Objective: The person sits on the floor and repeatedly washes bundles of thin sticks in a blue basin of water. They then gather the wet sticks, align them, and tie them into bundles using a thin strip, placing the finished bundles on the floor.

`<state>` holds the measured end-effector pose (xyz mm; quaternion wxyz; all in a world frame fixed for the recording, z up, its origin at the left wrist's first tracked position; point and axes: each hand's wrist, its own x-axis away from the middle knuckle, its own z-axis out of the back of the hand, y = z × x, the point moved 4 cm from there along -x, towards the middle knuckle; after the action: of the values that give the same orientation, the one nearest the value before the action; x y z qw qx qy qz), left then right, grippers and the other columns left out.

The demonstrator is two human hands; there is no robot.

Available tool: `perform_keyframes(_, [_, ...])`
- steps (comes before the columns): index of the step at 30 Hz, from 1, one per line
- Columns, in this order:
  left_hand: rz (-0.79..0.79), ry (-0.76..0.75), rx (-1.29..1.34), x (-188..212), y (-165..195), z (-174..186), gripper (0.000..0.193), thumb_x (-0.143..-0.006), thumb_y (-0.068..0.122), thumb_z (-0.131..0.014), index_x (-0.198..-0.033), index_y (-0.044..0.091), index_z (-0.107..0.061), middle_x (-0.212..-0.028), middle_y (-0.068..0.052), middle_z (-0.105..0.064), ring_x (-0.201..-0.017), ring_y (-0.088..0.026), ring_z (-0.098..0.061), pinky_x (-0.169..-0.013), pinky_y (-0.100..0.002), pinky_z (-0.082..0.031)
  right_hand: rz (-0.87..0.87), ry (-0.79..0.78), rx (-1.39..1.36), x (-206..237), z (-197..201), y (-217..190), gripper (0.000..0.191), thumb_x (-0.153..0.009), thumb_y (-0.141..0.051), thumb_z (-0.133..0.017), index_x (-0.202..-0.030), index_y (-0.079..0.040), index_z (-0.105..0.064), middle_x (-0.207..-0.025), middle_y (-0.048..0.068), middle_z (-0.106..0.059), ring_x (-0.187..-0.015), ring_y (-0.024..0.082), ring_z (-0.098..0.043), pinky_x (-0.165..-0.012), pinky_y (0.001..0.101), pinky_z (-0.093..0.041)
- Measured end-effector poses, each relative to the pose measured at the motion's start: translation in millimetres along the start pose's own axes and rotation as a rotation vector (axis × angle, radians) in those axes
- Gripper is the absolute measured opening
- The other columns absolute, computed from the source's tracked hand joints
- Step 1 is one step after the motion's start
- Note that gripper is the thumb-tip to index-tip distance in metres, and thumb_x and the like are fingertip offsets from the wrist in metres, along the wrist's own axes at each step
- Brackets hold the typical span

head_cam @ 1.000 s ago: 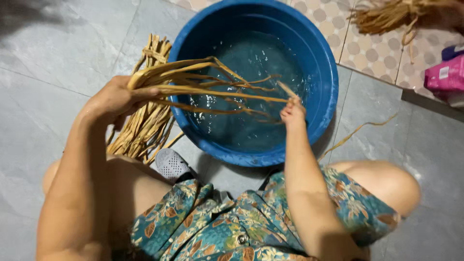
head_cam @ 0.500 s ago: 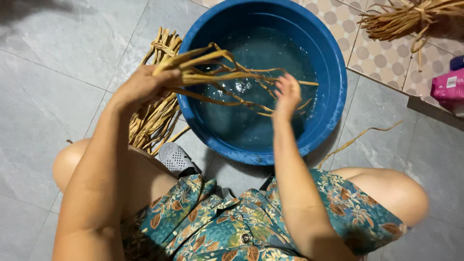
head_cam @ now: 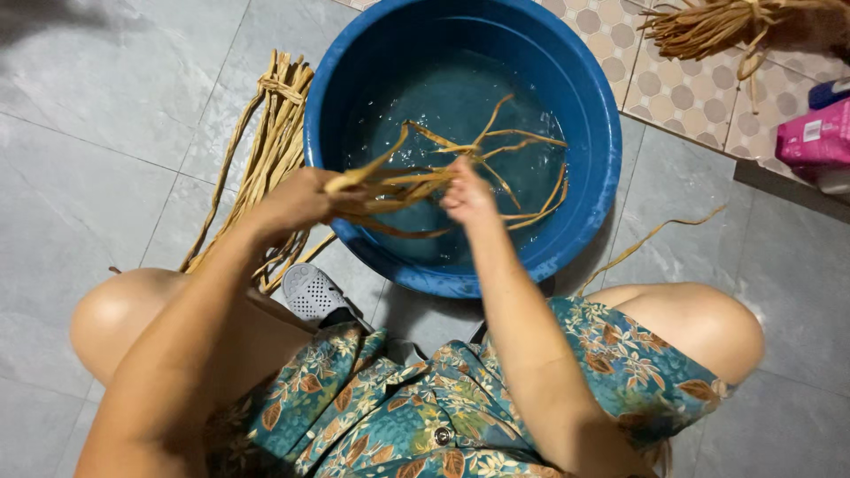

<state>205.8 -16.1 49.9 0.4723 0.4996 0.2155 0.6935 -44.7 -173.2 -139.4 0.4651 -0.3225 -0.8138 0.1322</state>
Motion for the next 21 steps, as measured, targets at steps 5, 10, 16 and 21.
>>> perform_keyframes(5, [-0.112,0.086,0.036,13.5,-26.9,70.8,0.026,-0.095,0.025,-0.064,-0.111,0.01,-0.078,-0.08,0.003,-0.074,-0.066,-0.006,-0.059,-0.054,-0.024,-0.047,0.131,0.013,-0.345,-5.5,100.3,-60.9,0.03,-0.107,-0.035,-0.054,-0.081,-0.019,-0.053,-0.05,-0.006,-0.036,-0.036,0.01,-0.026,-0.035,0.0279,-0.021])
perform_keyframes(10, [0.155,0.285,-0.014,41.4,-32.5,108.5,0.031,-0.1,0.03,-0.063,-0.121,0.014,-0.08,-0.079,-0.008,-0.066,-0.064,-0.018,-0.048,-0.054,-0.037,-0.039,0.251,0.328,-0.279,0.9,139.2,-82.5,0.032,-0.105,-0.039,-0.047,-0.095,-0.009,-0.055,-0.071,0.005,-0.06,-0.049,0.014,-0.045,-0.046,0.0294,-0.039])
perform_keyframes(16, [-0.044,0.138,-0.286,30.1,13.1,57.4,0.057,-0.094,0.06,-0.06,-0.125,0.014,-0.073,-0.092,-0.015,-0.076,-0.085,-0.027,-0.07,-0.079,-0.042,-0.054,0.664,-0.07,0.157,16.1,9.5,-61.6,0.038,-0.103,-0.034,-0.065,-0.121,-0.002,-0.064,-0.096,0.009,-0.071,-0.068,0.011,-0.058,-0.061,0.0271,-0.048])
perform_keyframes(21, [-0.096,0.037,-0.42,22.7,25.5,21.5,0.064,-0.091,0.068,-0.051,-0.132,0.023,-0.069,-0.094,-0.022,-0.075,-0.091,-0.036,-0.073,-0.085,-0.047,-0.055,0.165,-0.287,0.517,53.0,-89.9,-5.8,0.058,-0.097,-0.058,-0.052,-0.096,-0.002,-0.069,-0.069,0.005,-0.069,-0.043,0.007,-0.051,-0.038,0.0218,-0.038])
